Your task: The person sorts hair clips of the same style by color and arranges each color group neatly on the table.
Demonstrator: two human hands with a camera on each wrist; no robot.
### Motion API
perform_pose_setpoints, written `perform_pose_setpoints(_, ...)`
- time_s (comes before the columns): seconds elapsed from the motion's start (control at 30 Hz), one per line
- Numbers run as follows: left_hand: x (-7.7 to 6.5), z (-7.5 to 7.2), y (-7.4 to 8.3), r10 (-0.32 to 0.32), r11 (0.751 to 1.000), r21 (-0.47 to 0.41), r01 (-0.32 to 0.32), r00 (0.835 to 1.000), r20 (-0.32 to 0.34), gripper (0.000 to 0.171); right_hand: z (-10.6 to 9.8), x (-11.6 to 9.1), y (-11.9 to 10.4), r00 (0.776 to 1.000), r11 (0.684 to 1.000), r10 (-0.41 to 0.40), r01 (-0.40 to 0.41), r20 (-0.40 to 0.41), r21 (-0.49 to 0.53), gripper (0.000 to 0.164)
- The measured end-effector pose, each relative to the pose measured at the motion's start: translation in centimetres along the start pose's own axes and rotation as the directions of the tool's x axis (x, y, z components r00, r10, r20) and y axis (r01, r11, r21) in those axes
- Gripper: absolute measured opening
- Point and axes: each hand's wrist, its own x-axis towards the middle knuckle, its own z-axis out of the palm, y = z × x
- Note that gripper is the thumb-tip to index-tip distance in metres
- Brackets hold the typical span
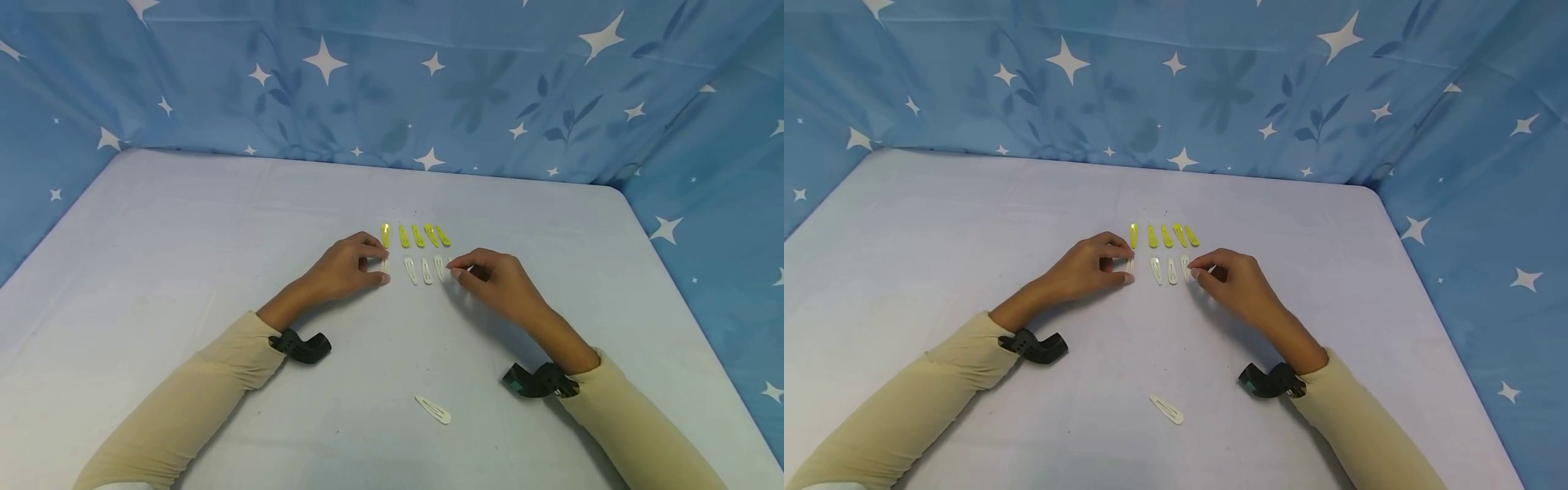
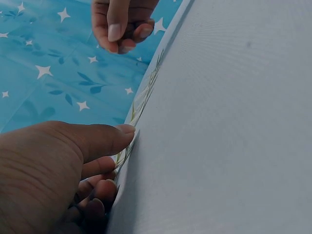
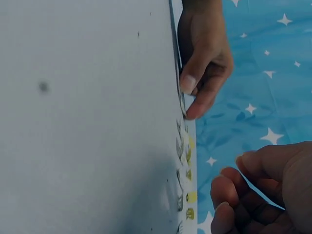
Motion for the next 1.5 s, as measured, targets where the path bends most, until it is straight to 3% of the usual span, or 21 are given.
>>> perform_pose_setpoints(0.23,0.0,0.0,0.0,-0.001,1.000,0.005,0.001,1.000,-0.001,0.039,0.3,-1.6,-1.1,0.993,0.993,-0.021,0.007,0.117,0.116,0.016)
perform_pose_setpoints(0.43,0.0,0.1,-0.1,-0.003,1.000,0.011,0.003,1.000,-0.003,0.039,0.9,-3.2,-1.8,0.972,0.986,-0.073,0.036,0.224,0.163,0.018)
perform_pose_setpoints(0.83,0.0,0.0,0.1,-0.007,1.000,0.008,0.007,1.000,0.000,0.039,1.6,-4.7,-2.8,0.902,0.965,-0.189,0.098,0.387,0.243,0.022)
perform_pose_setpoints(1.03,0.0,0.0,0.2,-0.010,1.000,0.013,0.010,1.000,0.000,0.039,1.7,-5.3,-3.0,0.841,0.965,-0.172,0.038,0.513,0.261,0.027)
perform_pose_setpoints(1.23,0.0,0.0,0.2,-0.013,1.000,0.011,0.013,1.000,-0.002,0.040,2.0,-5.9,-3.4,0.787,0.977,-0.135,0.006,0.601,0.212,0.034)
perform_pose_setpoints(1.4,0.0,0.0,0.2,-0.015,1.000,0.012,0.015,1.000,-0.001,0.040,2.0,-6.3,-3.6,0.754,0.979,-0.173,0.063,0.633,0.193,0.038)
perform_pose_setpoints(1.5,0.0,0.0,0.2,-0.017,1.000,0.014,0.017,1.000,0.000,0.040,2.2,-6.4,-3.7,0.751,0.979,-0.190,0.096,0.632,0.181,0.039)
